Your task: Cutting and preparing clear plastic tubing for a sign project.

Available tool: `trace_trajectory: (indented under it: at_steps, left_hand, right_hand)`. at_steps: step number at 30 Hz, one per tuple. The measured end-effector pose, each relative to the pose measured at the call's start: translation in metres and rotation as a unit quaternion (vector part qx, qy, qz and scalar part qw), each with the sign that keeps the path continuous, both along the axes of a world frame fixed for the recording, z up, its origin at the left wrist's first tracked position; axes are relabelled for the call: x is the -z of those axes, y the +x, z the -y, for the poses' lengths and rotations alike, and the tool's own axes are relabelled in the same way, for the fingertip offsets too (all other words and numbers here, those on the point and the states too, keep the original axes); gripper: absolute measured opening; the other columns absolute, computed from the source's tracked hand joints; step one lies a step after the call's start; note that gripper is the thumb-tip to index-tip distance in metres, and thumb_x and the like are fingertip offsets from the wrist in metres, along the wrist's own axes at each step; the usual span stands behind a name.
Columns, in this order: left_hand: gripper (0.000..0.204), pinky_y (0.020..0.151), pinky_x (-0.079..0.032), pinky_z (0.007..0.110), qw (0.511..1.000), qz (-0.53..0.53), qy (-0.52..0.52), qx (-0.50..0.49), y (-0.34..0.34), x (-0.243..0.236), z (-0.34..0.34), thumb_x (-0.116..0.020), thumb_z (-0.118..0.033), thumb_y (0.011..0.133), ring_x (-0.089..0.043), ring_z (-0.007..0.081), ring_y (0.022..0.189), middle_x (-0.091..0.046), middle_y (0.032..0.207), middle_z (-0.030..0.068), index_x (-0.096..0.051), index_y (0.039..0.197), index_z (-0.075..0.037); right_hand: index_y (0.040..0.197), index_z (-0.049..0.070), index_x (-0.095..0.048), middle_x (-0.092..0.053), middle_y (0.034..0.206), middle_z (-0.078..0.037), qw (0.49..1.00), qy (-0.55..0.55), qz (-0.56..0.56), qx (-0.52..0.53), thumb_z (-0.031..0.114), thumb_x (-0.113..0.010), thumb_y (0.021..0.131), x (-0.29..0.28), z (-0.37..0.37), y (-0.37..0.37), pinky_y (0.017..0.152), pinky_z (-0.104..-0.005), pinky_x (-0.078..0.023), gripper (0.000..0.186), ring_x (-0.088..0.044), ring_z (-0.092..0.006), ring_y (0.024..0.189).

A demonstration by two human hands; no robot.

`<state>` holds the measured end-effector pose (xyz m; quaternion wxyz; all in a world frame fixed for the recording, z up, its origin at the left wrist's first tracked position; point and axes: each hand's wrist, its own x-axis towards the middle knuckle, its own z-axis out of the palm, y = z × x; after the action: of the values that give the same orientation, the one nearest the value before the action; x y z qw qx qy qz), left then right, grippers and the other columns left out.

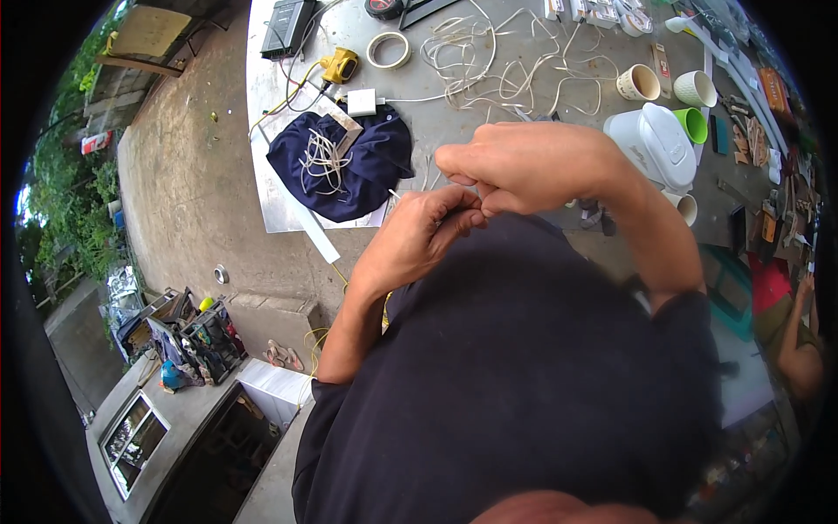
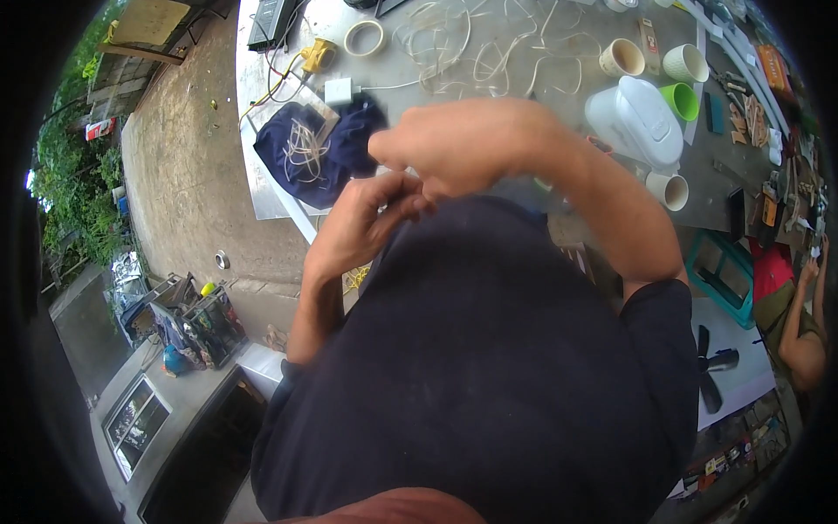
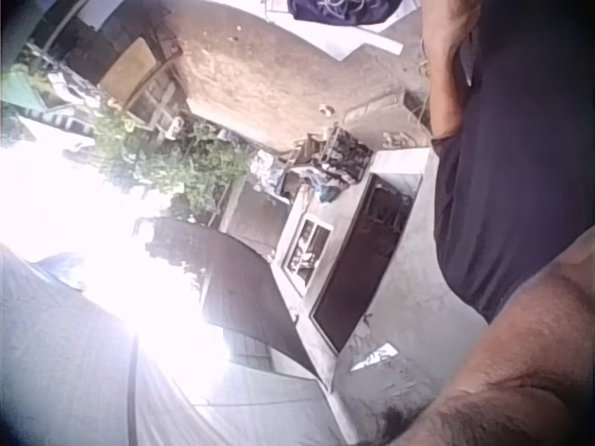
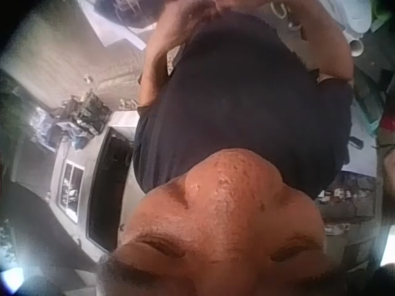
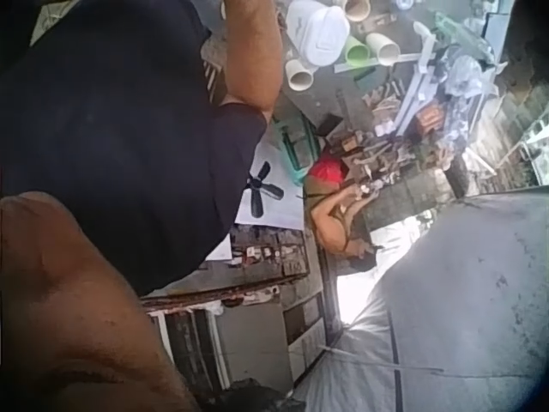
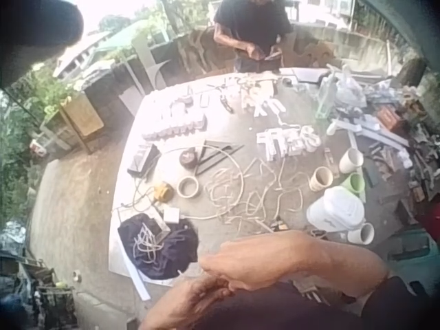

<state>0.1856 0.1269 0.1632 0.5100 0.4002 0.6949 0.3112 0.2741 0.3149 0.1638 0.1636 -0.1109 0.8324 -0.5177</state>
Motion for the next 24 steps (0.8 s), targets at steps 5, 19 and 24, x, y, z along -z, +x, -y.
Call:
trace_trajectory:
  at_steps: [5, 19, 24]
  left_hand:
    - [0.013, 0.064, -0.052, 0.032, 0.993, -0.045, 0.084, 0.072, 0.006, -0.005, -0.004, -0.063, -0.01, 0.091, -0.067, 0.0187, 0.069, -0.069, 0.077, 0.011, -0.064, 0.094, 0.002]
    - [0.015, 0.066, -0.051, 0.024, 0.961, 0.208, 0.048, -0.174, 0.037, -0.029, -0.01, -0.062, -0.012, 0.093, -0.065, 0.0155, 0.089, -0.067, 0.104, 0.0165, -0.062, 0.087, 0.002]
    - [0.011, 0.061, -0.053, 0.023, 0.951, 0.212, 0.125, -0.186, 0.031, -0.02, -0.009, -0.06, -0.005, 0.092, -0.065, 0.0145, 0.088, -0.055, 0.124, 0.021, -0.062, 0.086, 0.004]
  right_hand:
    - [0.09, 0.002, -0.049, -0.061, 0.074, -0.015, 0.998, 0.002, -0.043, -0.053, 0.008, -0.068, 0.076, -0.001, -0.006, 0.004, 0.061, -0.0454, -0.045, 0.024, -0.061, -0.039, 0.075]
    - [0.095, 0.002, -0.054, -0.066, 0.083, -0.011, 0.847, -0.006, -0.056, 0.529, 0.017, -0.076, 0.079, 0.047, -0.022, 0.093, 0.072, -0.0378, -0.051, 0.031, -0.067, -0.0282, 0.079]
    - [0.109, 0.003, -0.053, -0.063, 0.095, -0.016, 0.817, 0.239, 0.086, 0.517, 0.021, -0.073, 0.08, 0.148, 0.035, 0.142, 0.077, -0.0448, -0.05, 0.039, -0.062, -0.035, 0.091]
